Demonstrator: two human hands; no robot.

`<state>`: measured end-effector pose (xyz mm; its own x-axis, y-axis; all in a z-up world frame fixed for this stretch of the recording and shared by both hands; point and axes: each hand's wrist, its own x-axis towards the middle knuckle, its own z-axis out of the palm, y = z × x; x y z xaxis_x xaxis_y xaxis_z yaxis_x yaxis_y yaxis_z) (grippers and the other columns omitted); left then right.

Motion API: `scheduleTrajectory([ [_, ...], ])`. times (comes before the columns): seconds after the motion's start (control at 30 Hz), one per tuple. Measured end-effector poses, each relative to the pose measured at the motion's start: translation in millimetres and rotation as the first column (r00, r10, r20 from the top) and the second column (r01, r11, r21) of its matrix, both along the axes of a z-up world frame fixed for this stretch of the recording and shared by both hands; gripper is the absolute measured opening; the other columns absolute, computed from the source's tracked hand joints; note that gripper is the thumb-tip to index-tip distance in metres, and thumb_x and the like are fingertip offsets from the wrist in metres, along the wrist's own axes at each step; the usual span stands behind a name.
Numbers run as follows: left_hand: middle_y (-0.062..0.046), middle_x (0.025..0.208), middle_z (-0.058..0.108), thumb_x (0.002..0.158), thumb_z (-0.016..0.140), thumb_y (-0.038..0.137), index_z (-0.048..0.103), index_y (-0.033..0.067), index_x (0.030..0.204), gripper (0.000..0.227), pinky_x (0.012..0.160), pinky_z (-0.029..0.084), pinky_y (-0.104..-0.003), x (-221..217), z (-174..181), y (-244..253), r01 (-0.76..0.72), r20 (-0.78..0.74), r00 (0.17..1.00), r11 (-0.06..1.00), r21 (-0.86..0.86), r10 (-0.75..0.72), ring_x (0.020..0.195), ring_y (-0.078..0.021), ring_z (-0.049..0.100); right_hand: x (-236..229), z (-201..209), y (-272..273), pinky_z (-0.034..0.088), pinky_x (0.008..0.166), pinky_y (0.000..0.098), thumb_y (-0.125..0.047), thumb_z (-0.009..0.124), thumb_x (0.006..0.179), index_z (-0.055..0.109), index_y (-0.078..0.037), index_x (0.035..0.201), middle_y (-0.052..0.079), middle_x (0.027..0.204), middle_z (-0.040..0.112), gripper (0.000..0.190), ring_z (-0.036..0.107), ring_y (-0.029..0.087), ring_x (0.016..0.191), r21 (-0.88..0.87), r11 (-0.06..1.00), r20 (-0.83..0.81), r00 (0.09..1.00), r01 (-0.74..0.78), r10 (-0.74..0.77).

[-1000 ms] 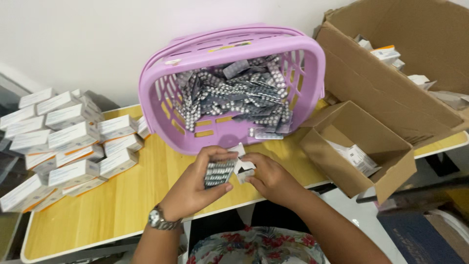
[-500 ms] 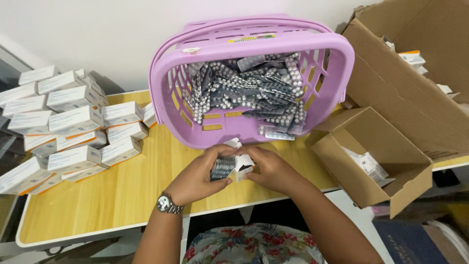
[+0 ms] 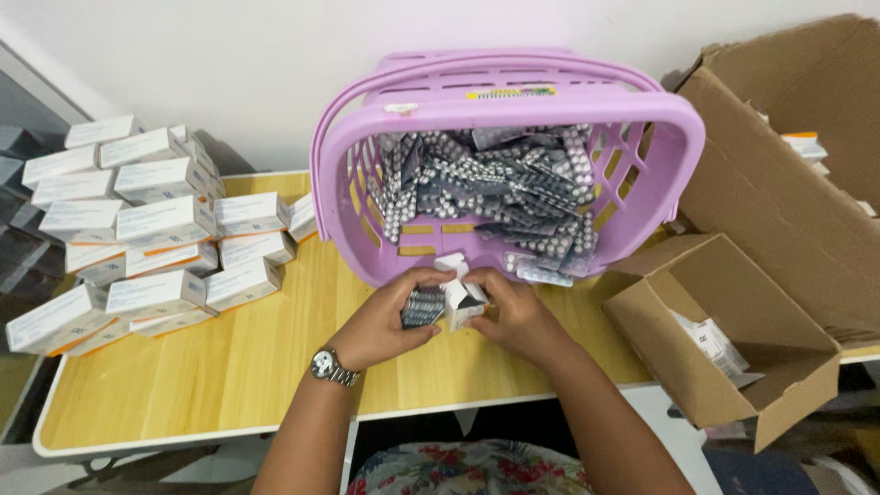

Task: The person repeatedly takes blister packs of pills from a purple basket and places them into small white boxes. They then close the boxes and stack them on the table. The process is repeated continuously throughout the clip.

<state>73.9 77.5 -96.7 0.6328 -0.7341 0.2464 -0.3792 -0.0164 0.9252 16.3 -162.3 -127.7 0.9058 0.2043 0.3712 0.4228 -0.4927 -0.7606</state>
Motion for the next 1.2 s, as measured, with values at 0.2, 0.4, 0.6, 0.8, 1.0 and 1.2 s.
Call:
scheduleTrajectory([
  [0.2, -0.010, 0.146, 0.057, 0.083, 0.075, -0.004, 0.052, 0.0060, 0.142, 0.064, 0.111, 0.046, -0.033, -5, -18, 3, -0.006, -0.059, 0.998, 0.999, -0.034, 0.004, 0.134, -0.0184, 0.056, -3, -36, 1, 0.057, 0.085, 0.0352, 0.000, 0.088, 0.075, 0.041, -0.011, 0.122, 0.013, 0.120, 0.061, 0.068, 0.064, 0.019, 0.108, 0.143, 0.985, -0.248, 0.967, 0.096, -0.058],
  [0.4, -0.011, 0.144, 0.061, 0.085, 0.073, -0.005, 0.055, 0.0061, 0.134, 0.054, 0.110, 0.049, -0.033, -8, -25, -5, -0.051, -0.107, 0.993, 0.994, -0.101, 0.041, 0.133, -0.0194, 0.059, -1, -47, 4, 0.062, 0.097, 0.0390, 0.013, 0.079, 0.078, 0.032, -0.012, 0.123, 0.012, 0.150, 0.046, 0.069, 0.054, 0.021, 0.133, 0.576, 0.817, -0.251, 0.954, 0.013, 0.161],
  [0.6, -0.013, 0.146, 0.060, 0.084, 0.073, -0.007, 0.055, 0.0056, 0.130, 0.051, 0.113, 0.047, -0.034, -7, -32, -8, -0.087, -0.027, 0.996, 0.988, -0.125, 0.084, 0.138, -0.0230, 0.057, -5, -36, 5, 0.061, 0.099, 0.0384, 0.008, 0.078, 0.080, 0.038, -0.013, 0.147, 0.014, 0.159, 0.035, 0.080, 0.054, 0.029, 0.136, 0.360, 0.933, -0.093, 0.995, 0.004, 0.032],
  [0.8, -0.014, 0.146, 0.061, 0.083, 0.074, -0.008, 0.055, 0.0055, 0.129, 0.052, 0.114, 0.047, -0.035, -8, -34, -9, -0.123, 0.009, 0.992, 0.981, -0.149, 0.126, 0.140, -0.0248, 0.057, -13, -14, 10, 0.052, 0.103, 0.0439, -0.016, 0.088, 0.074, 0.051, -0.008, 0.141, 0.019, 0.145, 0.049, 0.077, 0.054, 0.038, 0.131, -0.091, 0.964, 0.123, 0.963, 0.250, -0.238],
  [1.0, -0.014, 0.146, 0.060, 0.083, 0.074, -0.007, 0.055, 0.0066, 0.129, 0.052, 0.110, 0.050, -0.034, -8, -32, -9, -0.134, -0.018, 0.991, 0.982, -0.132, 0.133, 0.137, -0.0234, 0.058, -18, -2, 15, 0.050, 0.101, 0.0442, -0.020, 0.083, 0.082, 0.063, -0.020, 0.135, 0.015, 0.144, 0.050, 0.057, 0.056, 0.037, 0.122, -0.375, 0.885, 0.275, 0.945, 0.275, -0.176],
  [1.2, -0.014, 0.145, 0.061, 0.083, 0.073, -0.008, 0.054, 0.0065, 0.128, 0.051, 0.110, 0.050, -0.034, -10, -32, -11, -0.138, -0.040, 0.990, 0.979, -0.147, 0.134, 0.136, -0.0235, 0.059, -22, 10, 13, 0.053, 0.096, 0.0425, -0.019, 0.078, 0.084, 0.052, -0.009, 0.137, 0.018, 0.135, 0.059, 0.060, 0.063, 0.035, 0.120, -0.196, 0.966, 0.028, 0.986, 0.166, -0.164],
])
